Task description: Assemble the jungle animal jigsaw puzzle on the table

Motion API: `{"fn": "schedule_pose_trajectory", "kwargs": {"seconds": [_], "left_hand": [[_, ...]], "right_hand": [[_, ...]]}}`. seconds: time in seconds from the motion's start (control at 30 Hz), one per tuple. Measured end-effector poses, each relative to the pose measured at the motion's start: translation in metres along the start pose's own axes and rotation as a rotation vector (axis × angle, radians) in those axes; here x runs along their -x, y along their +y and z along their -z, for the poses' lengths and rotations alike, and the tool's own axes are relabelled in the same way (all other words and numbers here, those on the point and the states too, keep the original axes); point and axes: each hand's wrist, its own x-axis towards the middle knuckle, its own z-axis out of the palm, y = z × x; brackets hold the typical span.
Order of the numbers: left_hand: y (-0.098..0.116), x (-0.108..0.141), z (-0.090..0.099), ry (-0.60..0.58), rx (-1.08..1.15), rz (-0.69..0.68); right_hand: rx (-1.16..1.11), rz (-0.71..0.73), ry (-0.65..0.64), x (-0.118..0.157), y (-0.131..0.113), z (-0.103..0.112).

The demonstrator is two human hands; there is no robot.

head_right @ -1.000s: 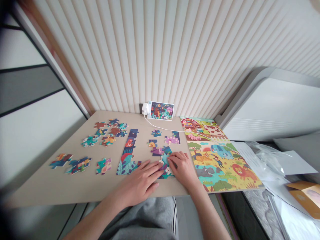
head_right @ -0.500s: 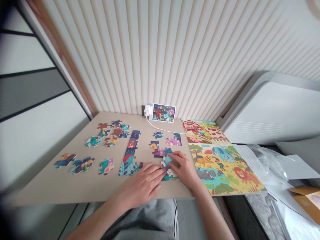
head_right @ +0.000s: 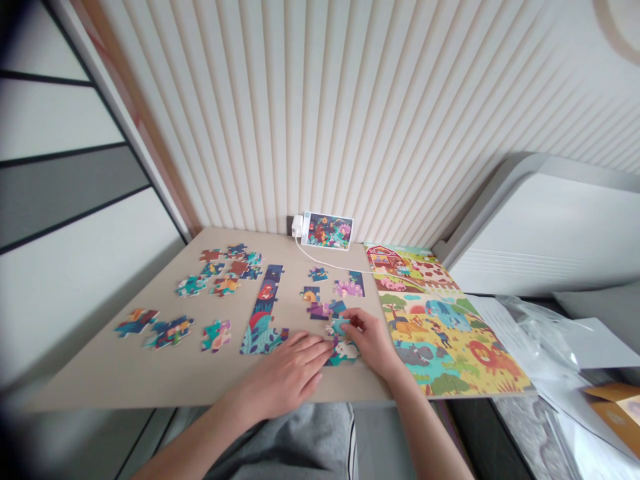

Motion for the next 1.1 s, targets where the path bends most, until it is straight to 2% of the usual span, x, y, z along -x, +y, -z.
{"fn": "schedule_pose_trajectory", "kwargs": {"seconds": [0.1, 0.17, 0.3, 0.43, 0.57, 0.63, 0.8, 0.9, 1.0, 1.1], "left_hand": [[0.000, 0.000, 0.001, 0.004, -0.003, -0.001], [0.000, 0.000, 0.001, 0.008, -0.006, -0.001], [0.001, 0.002, 0.000, 0.021, -0.007, 0.006], [0.001, 0.003, -0.001, 0.021, -0.001, 0.016], [0.001, 0.003, 0.000, 0.019, 0.002, 0.016], [0.001, 0.003, 0.001, 0.021, -0.001, 0.017], [0.002, 0.002, 0.002, 0.016, 0.005, 0.025], [0.002, 0.001, 0.002, 0.020, 0.012, 0.020], [0.001, 0.005, 0.003, 0.072, 0.014, 0.010], [-0.005, 0.016, 0.008, 0.209, 0.000, 0.113]], "right_hand": [[-0.072, -0.039, 0.110, -0.014, 0.002, 0.003], [-0.062, -0.054, 0.134, -0.029, 0.001, 0.006], [-0.039, -0.045, -0.002, -0.060, -0.008, 0.000], [0.077, 0.006, -0.149, -0.077, -0.018, -0.021], [0.230, 0.126, -0.126, -0.076, -0.019, -0.033], [0.297, 0.183, -0.118, -0.073, -0.015, -0.030], [0.435, 0.245, -0.233, -0.063, -0.007, -0.018], [0.446, 0.272, -0.223, -0.059, -0.008, -0.019], [0.371, 0.279, -0.211, -0.060, -0.010, -0.023], [0.279, 0.246, -0.237, -0.065, -0.011, -0.023]]}}
